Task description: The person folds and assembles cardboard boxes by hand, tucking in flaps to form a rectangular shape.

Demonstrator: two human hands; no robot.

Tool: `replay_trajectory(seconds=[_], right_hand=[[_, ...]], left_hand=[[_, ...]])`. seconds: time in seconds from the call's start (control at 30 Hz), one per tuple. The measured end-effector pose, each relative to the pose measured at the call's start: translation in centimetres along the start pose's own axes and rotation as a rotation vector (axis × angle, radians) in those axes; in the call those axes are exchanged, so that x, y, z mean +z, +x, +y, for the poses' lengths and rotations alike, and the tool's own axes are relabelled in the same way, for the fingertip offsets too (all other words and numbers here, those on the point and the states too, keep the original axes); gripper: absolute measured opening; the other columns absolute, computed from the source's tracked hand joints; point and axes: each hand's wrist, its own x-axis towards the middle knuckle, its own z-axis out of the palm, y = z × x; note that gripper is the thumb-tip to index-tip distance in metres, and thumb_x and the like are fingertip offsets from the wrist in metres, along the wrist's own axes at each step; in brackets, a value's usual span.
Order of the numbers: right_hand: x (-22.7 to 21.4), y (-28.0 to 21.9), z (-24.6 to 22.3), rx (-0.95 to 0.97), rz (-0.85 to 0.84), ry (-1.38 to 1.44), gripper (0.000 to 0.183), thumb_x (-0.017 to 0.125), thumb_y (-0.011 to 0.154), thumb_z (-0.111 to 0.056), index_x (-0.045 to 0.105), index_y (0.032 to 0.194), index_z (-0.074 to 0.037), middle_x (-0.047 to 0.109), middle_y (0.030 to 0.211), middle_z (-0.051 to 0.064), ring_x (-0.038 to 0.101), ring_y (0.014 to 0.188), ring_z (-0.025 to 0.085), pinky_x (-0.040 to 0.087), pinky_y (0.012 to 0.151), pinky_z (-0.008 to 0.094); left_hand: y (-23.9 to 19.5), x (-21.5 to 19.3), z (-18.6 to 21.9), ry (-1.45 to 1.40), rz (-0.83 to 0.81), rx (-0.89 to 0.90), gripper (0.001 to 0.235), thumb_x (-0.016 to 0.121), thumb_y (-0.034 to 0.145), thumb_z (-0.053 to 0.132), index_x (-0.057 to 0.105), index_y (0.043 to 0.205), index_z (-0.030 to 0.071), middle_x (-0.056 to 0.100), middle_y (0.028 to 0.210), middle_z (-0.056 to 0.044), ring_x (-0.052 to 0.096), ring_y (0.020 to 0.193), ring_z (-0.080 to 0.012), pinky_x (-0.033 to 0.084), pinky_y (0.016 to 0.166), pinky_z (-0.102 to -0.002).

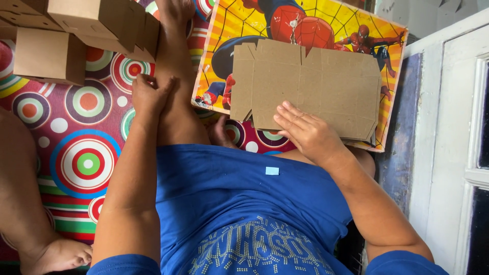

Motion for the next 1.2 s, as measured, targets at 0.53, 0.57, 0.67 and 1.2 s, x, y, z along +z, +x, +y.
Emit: replay_trajectory(seconds=[0.53, 0.57, 0.67, 1.2], right_hand=[[1.1, -0.6, 0.6, -0.063, 0.060, -0.149, 0.035, 0.063, 0.098, -0.010, 0.067, 0.133, -0.006, 0.071, 0.133, 0.011, 0.066, 0.126, 0.024, 0.055, 0.099, 0.032], [1.3, -0.5, 0.5, -0.048, 0.067, -0.139, 0.036, 0.064, 0.097, -0.011, 0.067, 0.133, -0.006, 0.071, 0.133, 0.011, 0.066, 0.126, 0.025, 0.055, 0.099, 0.033], [-0.3, 0.7, 0.4, 0.029, 0.146, -0.001, 0.032, 0.062, 0.096, -0.004, 0.071, 0.127, -0.005, 0.073, 0.128, 0.013, 0.068, 0.121, 0.029, 0.056, 0.093, 0.038], [-16.2, 1.8, 0.8, 0.420, 0.697, 0.596, 0.051, 0.045, 0.116, -0.014, 0.024, 0.162, -0.003, 0.034, 0.164, 0.019, 0.035, 0.155, 0.033, 0.027, 0.138, 0.048]], left_hand=[[-0.2, -0.3, 0.6, 0.006, -0.018, -0.038, 0.063, 0.084, 0.084, 0.060, 0.054, 0.108, 0.011, 0.056, 0.112, -0.014, 0.064, 0.107, -0.0381, 0.052, 0.094, -0.048], [-0.1, -0.2, 0.5, 0.016, -0.012, -0.034, 0.064, 0.084, 0.084, 0.062, 0.054, 0.108, 0.011, 0.057, 0.111, -0.014, 0.065, 0.106, -0.0373, 0.053, 0.092, -0.048], [-0.3, -0.3, 0.4, 0.030, 0.005, -0.009, 0.063, 0.084, 0.084, 0.060, 0.055, 0.108, 0.010, 0.058, 0.112, -0.015, 0.065, 0.105, -0.0388, 0.053, 0.090, -0.048], [-16.2, -4.6, 31.7, -0.958, -0.306, 0.911, 0.054, 0.041, 0.112, 0.041, 0.029, 0.152, 0.007, 0.039, 0.152, -0.010, 0.041, 0.144, -0.0228, 0.031, 0.127, -0.037]])
